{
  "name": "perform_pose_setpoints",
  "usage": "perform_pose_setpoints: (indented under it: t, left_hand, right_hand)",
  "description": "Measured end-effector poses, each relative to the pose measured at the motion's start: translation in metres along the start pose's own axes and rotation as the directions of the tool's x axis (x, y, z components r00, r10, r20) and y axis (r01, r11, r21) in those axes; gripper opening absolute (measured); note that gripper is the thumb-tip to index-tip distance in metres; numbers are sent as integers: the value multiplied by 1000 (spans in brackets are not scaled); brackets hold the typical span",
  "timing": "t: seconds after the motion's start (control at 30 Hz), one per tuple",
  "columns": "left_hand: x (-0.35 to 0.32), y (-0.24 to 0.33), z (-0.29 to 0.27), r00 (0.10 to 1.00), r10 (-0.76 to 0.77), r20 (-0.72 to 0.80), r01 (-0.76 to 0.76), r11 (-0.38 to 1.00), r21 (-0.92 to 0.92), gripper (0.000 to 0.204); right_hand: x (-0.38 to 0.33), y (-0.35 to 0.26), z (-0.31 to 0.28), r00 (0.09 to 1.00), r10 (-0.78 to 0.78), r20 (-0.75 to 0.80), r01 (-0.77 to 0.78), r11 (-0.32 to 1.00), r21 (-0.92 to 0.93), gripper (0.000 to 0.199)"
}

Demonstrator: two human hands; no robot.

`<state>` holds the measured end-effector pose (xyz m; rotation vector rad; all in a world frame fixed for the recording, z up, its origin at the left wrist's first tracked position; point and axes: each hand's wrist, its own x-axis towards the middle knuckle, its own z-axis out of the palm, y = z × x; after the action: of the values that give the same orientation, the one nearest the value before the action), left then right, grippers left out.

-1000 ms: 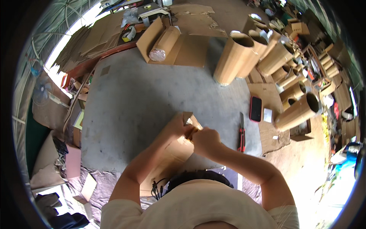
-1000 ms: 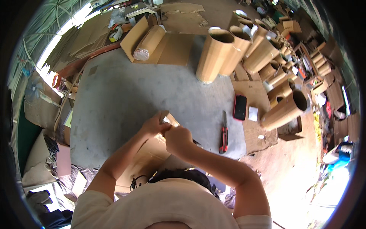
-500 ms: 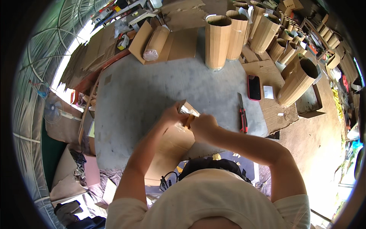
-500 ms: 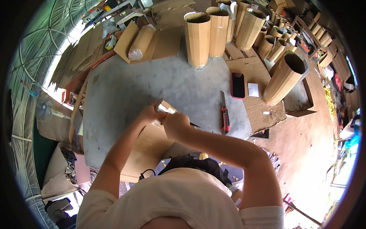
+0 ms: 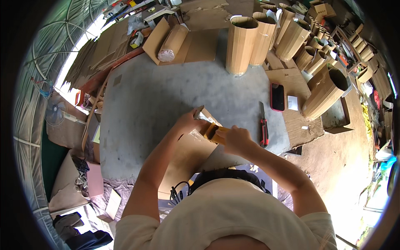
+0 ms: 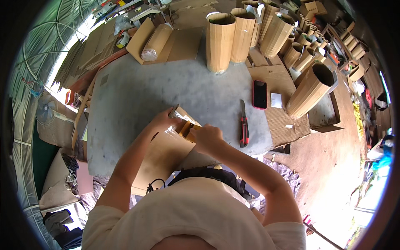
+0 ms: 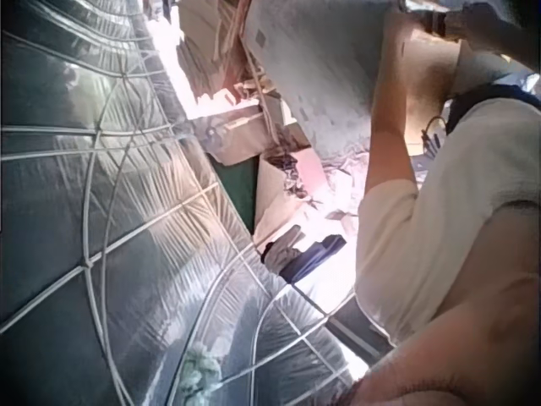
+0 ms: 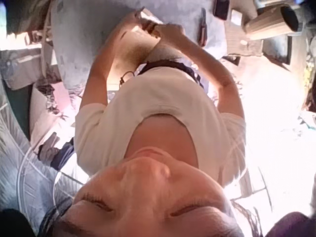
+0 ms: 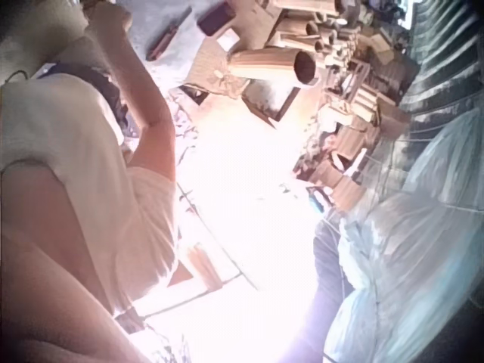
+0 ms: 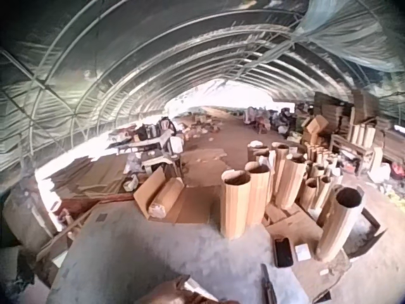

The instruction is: The person cuts a large sheet of cardboard with a utility knife, folds it into a box shape, and secures the edges with a tape dispenser. The finished box is placed on the table among other cardboard items.

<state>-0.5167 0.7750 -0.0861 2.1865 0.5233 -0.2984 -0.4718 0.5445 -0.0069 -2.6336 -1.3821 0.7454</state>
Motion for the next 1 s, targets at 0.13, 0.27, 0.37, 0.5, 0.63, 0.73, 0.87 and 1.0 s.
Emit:
perform_pose_setpoints:
  t: [0.13, 0.27, 0.37, 0.5, 0.63, 0.73, 0.87, 1.0]
  left_hand:
    - [-2, 1, -3, 999, -28, 25, 29, 999, -36, 66]
    - [0, 5, -4, 998, -25, 66, 26, 1000, -16, 65]
    - [4, -4, -5, 998, 34, 48, -30, 997, -78, 65]
    - [-1, 4, -9, 998, 1, 70, 1, 1000, -29, 64]
    - [-14, 19, -5, 998, -38, -47, 42, 996, 81, 58]
    - [-13, 17, -4, 998, -20, -63, 26, 995, 100, 61]
    - [-8, 13, 7, 995, 53, -85, -48, 997, 55, 69]
    - [-9, 11, 2, 998, 17, -57, -15, 1000, 26, 71]
  right_hand:
    - [-47, 26, -5, 995, 6, -103, 5, 994, 114, 61]
    - [-78, 36, 30, 945, 1, -328, 75, 973, 217, 67]
    - [-90, 35, 53, 933, 17, -360, 80, 964, 252, 71]
    - [-85, 34, 50, 981, 79, -178, -43, 980, 194, 75]
    - [-37, 12, 31, 996, 92, 8, -92, 996, -4, 60]
    - [7, 1, 32, 999, 9, 39, -7, 998, -69, 49]
    - [47, -31, 4, 985, 50, 164, -32, 993, -114, 27]
    - [59, -52, -1, 968, 59, 245, 4, 968, -250, 21]
